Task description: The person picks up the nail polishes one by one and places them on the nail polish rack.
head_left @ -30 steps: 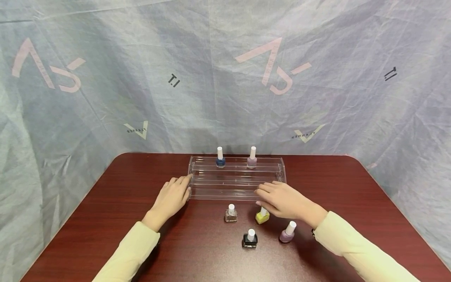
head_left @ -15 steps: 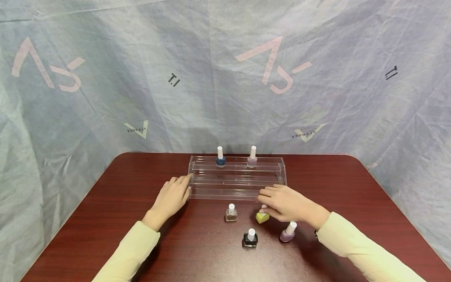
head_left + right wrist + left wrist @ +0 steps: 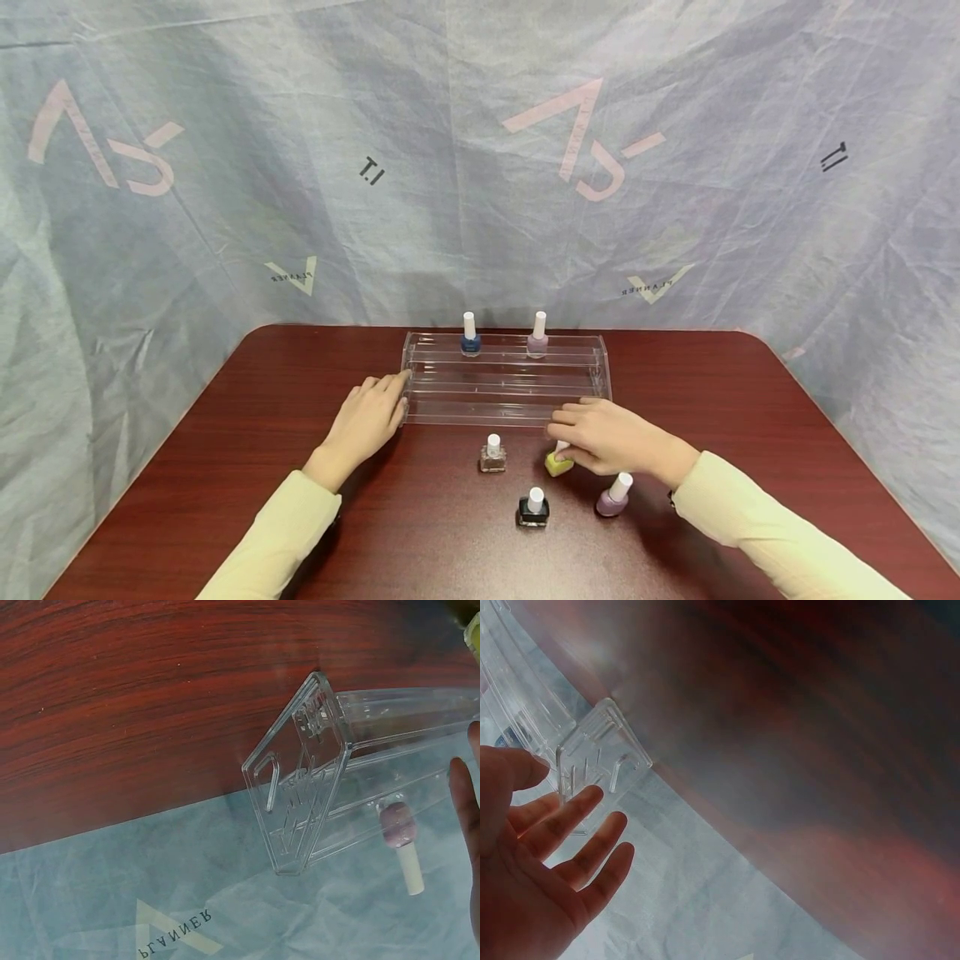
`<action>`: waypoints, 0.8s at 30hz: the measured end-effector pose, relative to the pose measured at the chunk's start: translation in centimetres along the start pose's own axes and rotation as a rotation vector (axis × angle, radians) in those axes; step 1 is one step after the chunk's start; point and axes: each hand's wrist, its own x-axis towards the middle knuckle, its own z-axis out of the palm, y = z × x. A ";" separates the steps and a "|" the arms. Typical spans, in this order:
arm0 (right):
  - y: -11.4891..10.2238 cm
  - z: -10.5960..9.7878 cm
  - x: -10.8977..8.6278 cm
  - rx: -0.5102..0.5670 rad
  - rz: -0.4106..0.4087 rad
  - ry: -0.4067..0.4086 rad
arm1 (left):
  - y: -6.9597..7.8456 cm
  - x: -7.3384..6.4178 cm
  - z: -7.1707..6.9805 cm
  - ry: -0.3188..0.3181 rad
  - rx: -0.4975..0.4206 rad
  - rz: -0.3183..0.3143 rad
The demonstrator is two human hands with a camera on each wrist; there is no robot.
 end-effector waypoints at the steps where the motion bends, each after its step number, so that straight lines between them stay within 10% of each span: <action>1: 0.0 0.0 0.0 0.002 -0.003 -0.002 | 0.0 0.0 0.0 -0.003 0.001 -0.001; 24: -0.1 -0.1 0.3 -0.028 -0.052 0.002 | 0.0 0.0 -0.1 -0.022 -0.007 -0.009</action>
